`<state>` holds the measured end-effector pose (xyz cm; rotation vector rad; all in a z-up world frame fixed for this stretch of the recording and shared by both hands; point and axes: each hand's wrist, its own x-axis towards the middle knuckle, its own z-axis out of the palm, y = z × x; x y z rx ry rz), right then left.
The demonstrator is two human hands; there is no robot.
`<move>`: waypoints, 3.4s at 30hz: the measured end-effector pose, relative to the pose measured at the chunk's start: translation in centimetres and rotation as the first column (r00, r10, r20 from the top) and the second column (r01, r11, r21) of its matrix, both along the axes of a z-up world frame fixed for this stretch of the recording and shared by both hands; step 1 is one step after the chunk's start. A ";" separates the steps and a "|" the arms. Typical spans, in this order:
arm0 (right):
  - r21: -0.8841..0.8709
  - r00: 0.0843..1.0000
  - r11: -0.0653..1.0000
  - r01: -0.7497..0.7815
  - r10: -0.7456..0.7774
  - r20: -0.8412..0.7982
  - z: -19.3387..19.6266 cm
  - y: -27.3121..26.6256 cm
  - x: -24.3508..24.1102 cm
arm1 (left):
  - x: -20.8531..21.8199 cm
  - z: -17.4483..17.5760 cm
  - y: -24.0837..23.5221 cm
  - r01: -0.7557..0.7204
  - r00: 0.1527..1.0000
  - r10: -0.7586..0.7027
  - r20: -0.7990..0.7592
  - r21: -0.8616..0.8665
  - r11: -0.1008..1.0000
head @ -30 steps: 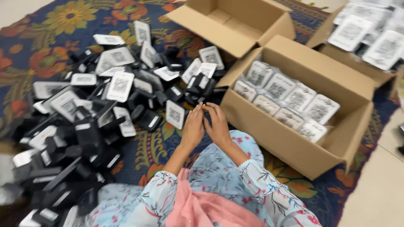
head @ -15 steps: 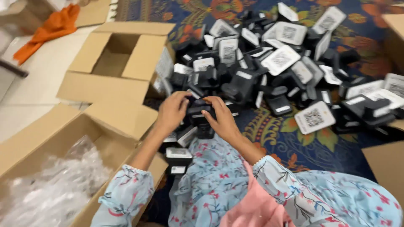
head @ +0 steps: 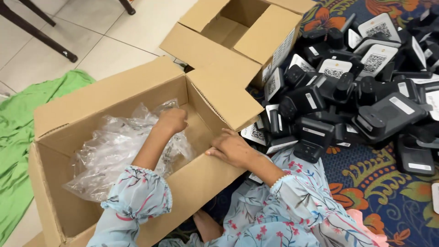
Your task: The person packages black electronic devices with QR codes into plastic bags and then places them into cardboard boxes.
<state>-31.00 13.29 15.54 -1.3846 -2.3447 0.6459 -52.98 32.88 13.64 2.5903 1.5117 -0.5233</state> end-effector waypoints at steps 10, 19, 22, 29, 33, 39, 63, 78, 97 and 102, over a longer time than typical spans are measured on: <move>0.197 0.987 0.980 0.033 -0.001 -0.159 0.0 -0.3 0.2 | -0.5 0.6 0.3 0.123 0.992 -0.093 0.084 -0.516 0.848; 0.172 0.994 0.984 0.053 -0.035 -0.104 -0.6 -1.2 0.9 | 0.9 1.7 -0.4 0.133 0.987 -0.104 0.121 -0.269 0.954; 0.187 0.857 0.978 0.089 0.021 -0.515 -1.2 -2.1 2.2 | 5.3 6.8 -2.9 0.333 0.863 -0.210 0.459 -0.204 0.921; 0.009 0.481 0.727 0.687 -0.446 -0.755 4.7 -10.0 11.8 | 20.6 14.3 -11.6 0.572 0.567 -0.378 0.732 -0.020 0.820; -0.268 0.155 0.721 0.639 -0.461 -0.874 -0.9 -15.3 18.0 | 30.6 12.5 -17.7 0.688 0.473 -0.306 0.826 -0.130 0.714; -0.105 -0.658 0.984 0.146 0.018 -0.753 -10.9 -28.0 27.5 | 44.1 0.8 -25.4 0.862 0.431 0.142 0.891 -0.453 0.226; -0.102 -0.675 0.961 0.257 0.103 -0.730 -3.7 -37.5 29.6 | 47.6 -11.7 -38.3 0.568 0.644 0.453 0.617 -0.782 0.257; -0.342 -0.479 0.928 0.146 -0.237 -0.846 -2.5 -39.8 29.3 | 49.1 -4.4 -36.6 0.463 0.414 -0.444 0.795 0.235 0.854; -0.551 -0.556 0.812 0.192 -0.373 -0.743 -11.1 -41.3 30.5 | 47.0 -2.0 -45.0 0.702 0.280 -0.545 0.790 0.219 0.678; -0.738 -0.580 0.653 0.170 -0.539 -0.611 -8.5 -41.1 30.3 | 46.9 -4.2 -46.0 0.877 0.371 -0.764 0.528 0.070 0.475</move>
